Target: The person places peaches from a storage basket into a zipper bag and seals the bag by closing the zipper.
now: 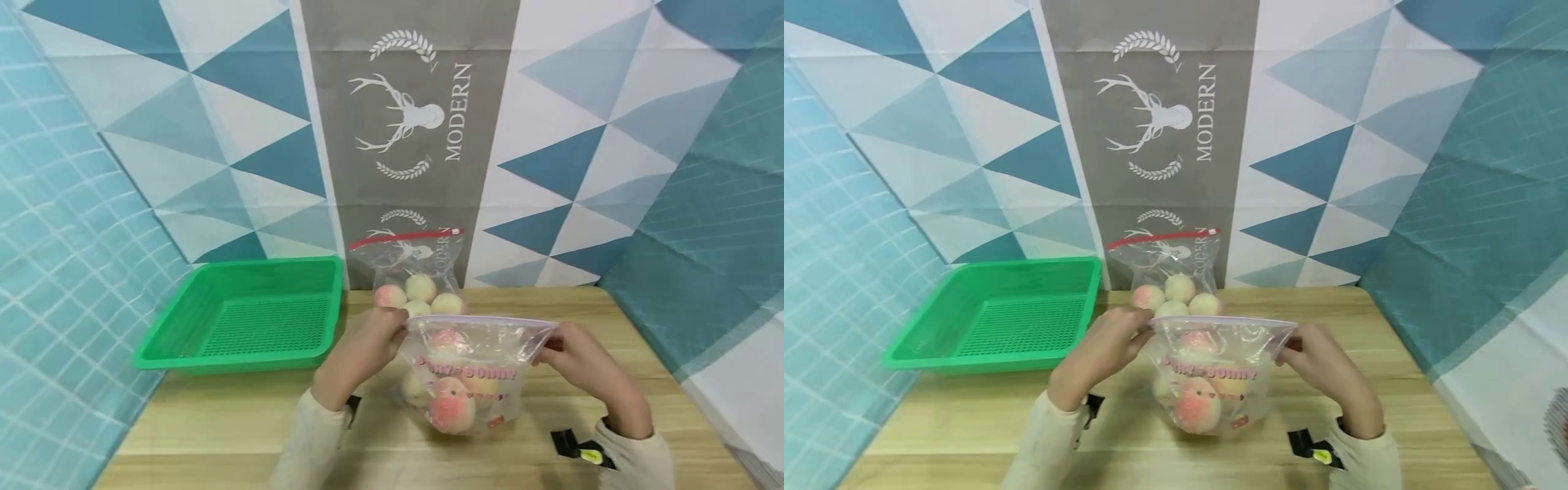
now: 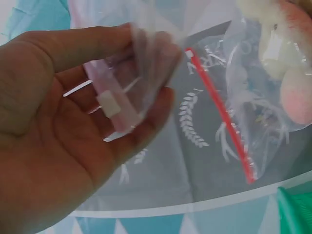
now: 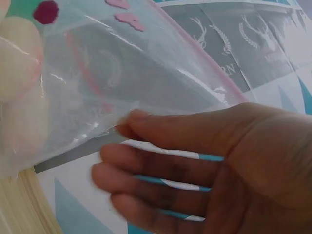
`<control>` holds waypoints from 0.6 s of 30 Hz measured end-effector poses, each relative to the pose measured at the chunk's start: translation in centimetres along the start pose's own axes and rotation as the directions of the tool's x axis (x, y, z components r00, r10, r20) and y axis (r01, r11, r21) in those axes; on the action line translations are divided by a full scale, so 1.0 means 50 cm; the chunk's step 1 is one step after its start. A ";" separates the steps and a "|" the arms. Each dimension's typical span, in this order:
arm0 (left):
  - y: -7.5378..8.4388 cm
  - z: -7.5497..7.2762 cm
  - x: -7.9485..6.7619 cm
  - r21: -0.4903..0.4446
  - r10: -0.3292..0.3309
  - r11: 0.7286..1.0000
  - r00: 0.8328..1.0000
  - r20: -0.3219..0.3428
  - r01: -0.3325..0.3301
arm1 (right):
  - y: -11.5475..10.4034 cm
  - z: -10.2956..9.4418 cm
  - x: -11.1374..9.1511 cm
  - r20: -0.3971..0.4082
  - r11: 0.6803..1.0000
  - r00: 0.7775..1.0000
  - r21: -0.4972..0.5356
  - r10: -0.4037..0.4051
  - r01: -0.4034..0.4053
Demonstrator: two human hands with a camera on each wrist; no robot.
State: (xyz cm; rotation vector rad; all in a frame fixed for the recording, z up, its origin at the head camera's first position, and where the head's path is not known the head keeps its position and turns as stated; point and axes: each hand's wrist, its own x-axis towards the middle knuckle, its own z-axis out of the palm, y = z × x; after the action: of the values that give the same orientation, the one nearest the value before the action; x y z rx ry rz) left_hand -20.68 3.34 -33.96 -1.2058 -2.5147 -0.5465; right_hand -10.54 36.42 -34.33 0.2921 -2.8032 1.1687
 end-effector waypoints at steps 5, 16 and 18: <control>-0.014 0.026 0.013 -0.069 0.012 0.997 0.999 -0.050 -0.016 | -0.007 -0.002 -0.011 -0.203 0.985 0.979 -0.171 -0.025 -0.010; -0.011 0.074 0.116 -0.079 0.050 0.996 0.998 -0.033 -0.052 | 0.073 -0.004 0.033 -0.564 0.950 0.826 -0.272 -0.027 -0.155; -0.013 0.086 0.129 -0.040 0.035 0.999 0.998 -0.051 -0.037 | 0.091 -0.009 0.053 -0.598 0.945 0.801 -0.264 -0.002 -0.194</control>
State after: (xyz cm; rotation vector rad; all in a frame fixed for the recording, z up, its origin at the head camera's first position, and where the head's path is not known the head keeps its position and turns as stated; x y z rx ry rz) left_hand -25.54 9.28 -35.16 -1.2335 -2.4463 -0.6140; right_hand -14.05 39.49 -36.75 -0.2199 -2.3882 0.6435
